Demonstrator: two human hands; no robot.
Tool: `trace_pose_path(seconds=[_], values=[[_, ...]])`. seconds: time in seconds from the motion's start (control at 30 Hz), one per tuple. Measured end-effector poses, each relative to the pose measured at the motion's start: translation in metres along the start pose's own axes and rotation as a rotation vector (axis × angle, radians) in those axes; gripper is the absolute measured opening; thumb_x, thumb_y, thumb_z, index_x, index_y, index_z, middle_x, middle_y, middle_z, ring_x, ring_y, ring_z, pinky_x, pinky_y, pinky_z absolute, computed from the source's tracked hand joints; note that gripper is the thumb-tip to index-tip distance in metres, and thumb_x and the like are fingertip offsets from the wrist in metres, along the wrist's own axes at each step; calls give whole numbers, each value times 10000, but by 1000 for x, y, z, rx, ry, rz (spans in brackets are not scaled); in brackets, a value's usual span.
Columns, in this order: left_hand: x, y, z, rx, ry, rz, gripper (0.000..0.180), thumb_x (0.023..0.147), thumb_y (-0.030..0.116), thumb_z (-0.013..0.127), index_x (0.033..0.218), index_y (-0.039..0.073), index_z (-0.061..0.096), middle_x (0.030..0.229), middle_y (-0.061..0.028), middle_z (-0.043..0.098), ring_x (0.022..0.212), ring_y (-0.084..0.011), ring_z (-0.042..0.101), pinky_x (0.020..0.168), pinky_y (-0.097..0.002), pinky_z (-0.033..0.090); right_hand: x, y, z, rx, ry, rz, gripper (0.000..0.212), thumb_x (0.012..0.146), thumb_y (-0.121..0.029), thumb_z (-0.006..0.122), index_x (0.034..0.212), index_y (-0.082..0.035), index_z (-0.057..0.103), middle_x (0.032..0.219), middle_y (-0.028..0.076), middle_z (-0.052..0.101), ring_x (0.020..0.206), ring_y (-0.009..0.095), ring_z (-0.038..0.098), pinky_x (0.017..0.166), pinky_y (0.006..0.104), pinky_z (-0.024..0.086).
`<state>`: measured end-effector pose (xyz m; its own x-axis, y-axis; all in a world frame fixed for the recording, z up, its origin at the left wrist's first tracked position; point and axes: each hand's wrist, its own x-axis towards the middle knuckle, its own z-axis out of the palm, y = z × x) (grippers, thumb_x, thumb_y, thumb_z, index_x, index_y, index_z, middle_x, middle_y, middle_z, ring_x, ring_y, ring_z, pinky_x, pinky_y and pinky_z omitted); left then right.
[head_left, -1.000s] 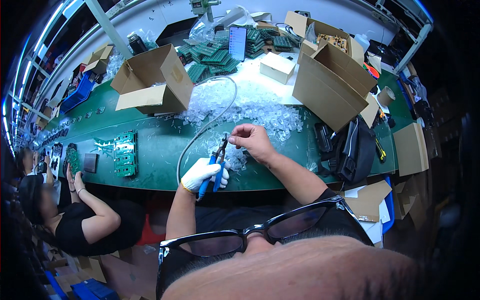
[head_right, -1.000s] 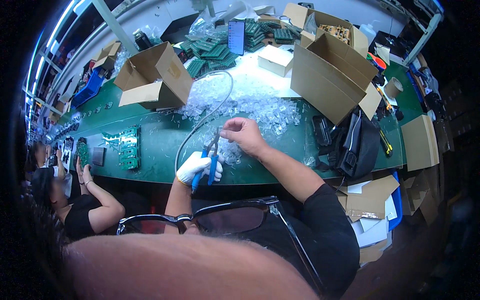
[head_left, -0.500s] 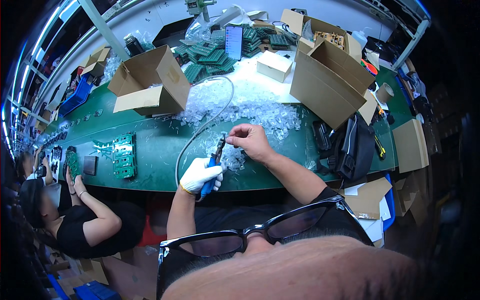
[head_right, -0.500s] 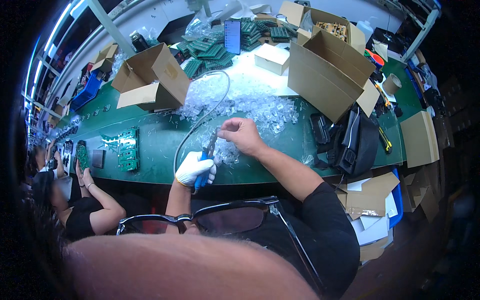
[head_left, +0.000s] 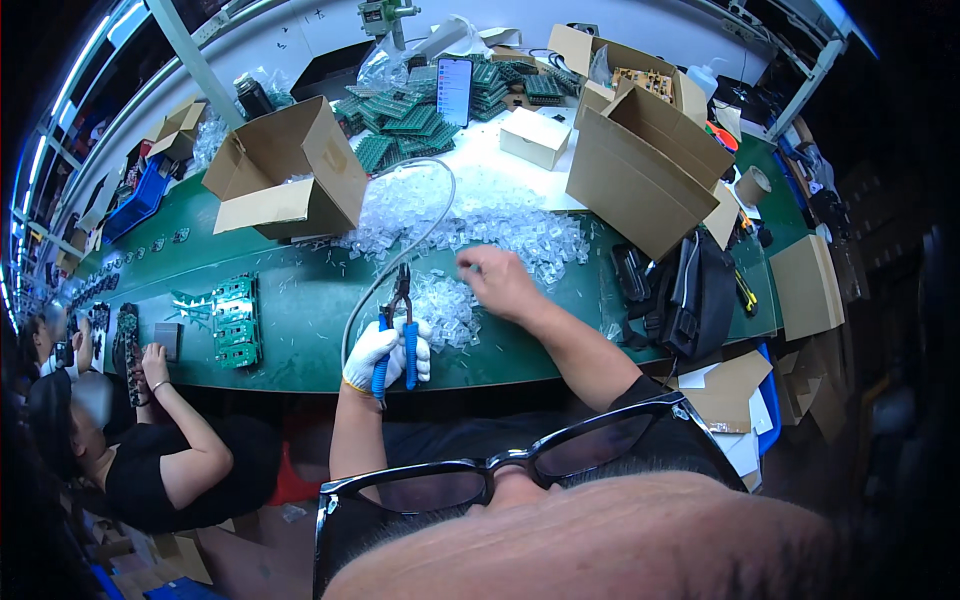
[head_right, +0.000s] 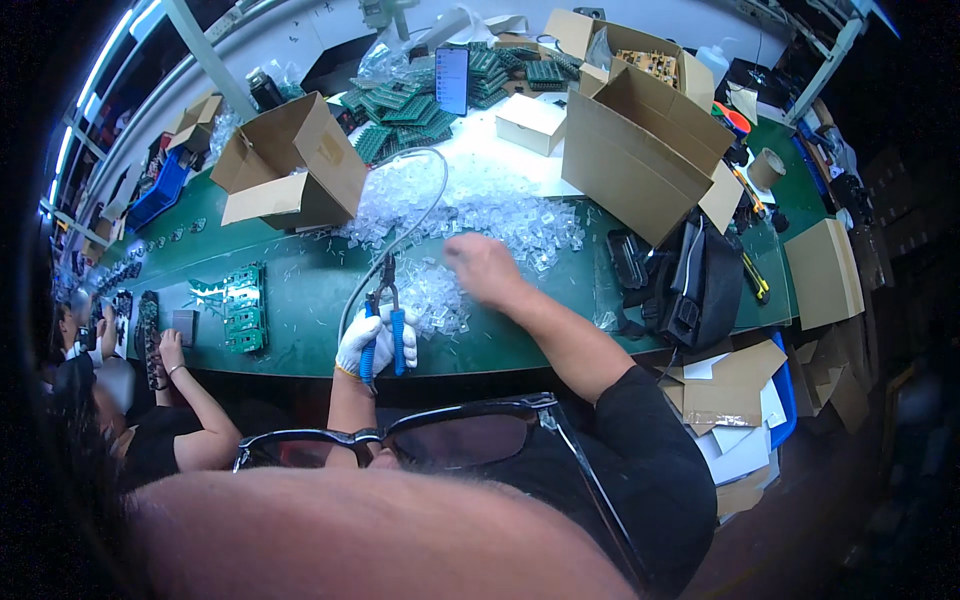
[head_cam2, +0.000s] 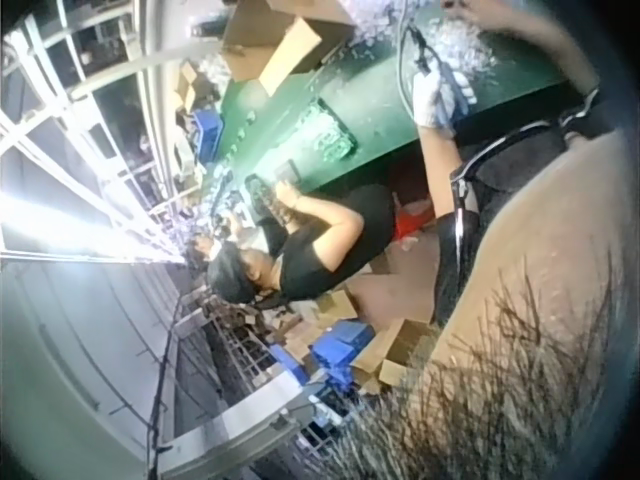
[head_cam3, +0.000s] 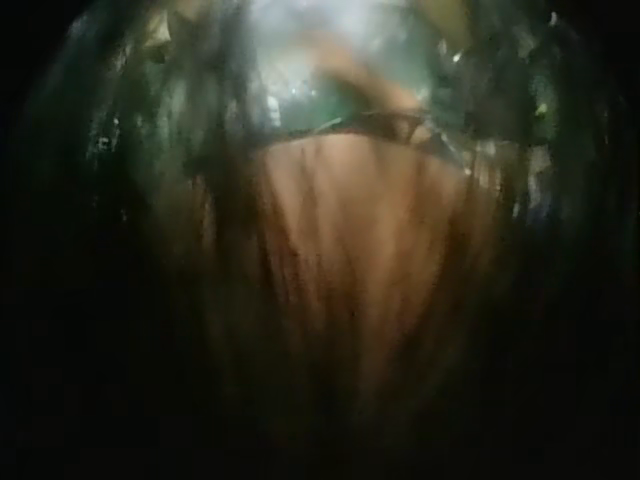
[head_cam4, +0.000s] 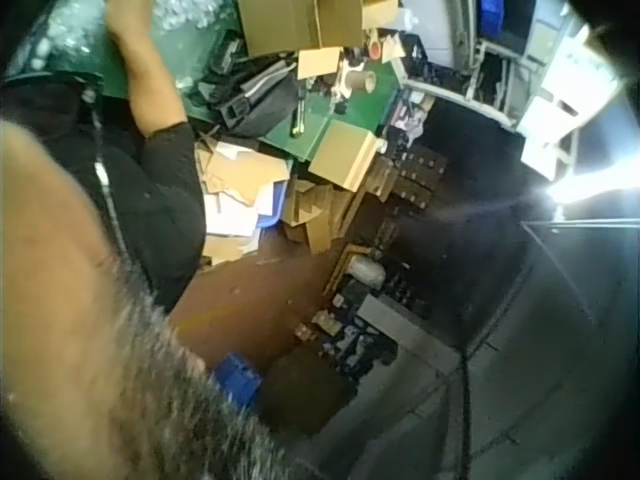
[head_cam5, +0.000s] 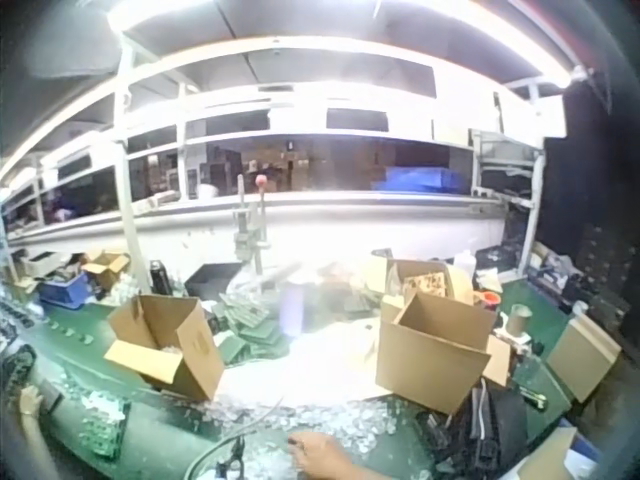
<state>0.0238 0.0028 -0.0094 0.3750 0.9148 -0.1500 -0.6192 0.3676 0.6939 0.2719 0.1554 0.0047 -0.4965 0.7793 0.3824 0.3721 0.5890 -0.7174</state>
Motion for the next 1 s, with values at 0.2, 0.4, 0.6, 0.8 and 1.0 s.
trace_pose_path(seconds=[0.2,0.4,0.6,0.8,1.0], values=[[0,1,0,-22,-10,-13,685,920,407,813,1326,-101,597,993,-191,734,840,-299,742,776,-500,635,12,19,-19,-391,8,133,287,884,-10,609,1121,-81,753,1084,183,756,994,413,732,877,520,586],[0,2,1,-8,5,-13,697,912,406,830,1321,-108,595,1005,-204,736,854,-308,749,770,-502,639,14,30,-17,-487,-101,136,316,889,-14,598,1147,-105,756,1096,177,749,990,421,729,855,544,579],[-2,1,4,6,39,6,713,902,423,835,1310,-114,603,1005,-213,735,859,-316,751,767,-498,641,15,30,-14,-296,45,68,252,898,-53,712,1146,-78,750,1045,149,767,958,370,745,842,485,586],[0,2,6,-4,21,-14,720,901,429,833,1315,-114,603,995,-215,735,852,-329,746,769,-496,636,17,23,-18,-157,-107,143,283,894,-63,733,1178,-55,740,989,155,779,945,364,754,847,444,586],[-1,0,2,-7,17,-21,720,901,432,834,1317,-108,602,990,-214,734,846,-331,738,769,-489,630,19,27,-26,-78,71,140,277,915,-113,687,1184,-91,749,1064,168,771,1016,399,728,892,486,572]])
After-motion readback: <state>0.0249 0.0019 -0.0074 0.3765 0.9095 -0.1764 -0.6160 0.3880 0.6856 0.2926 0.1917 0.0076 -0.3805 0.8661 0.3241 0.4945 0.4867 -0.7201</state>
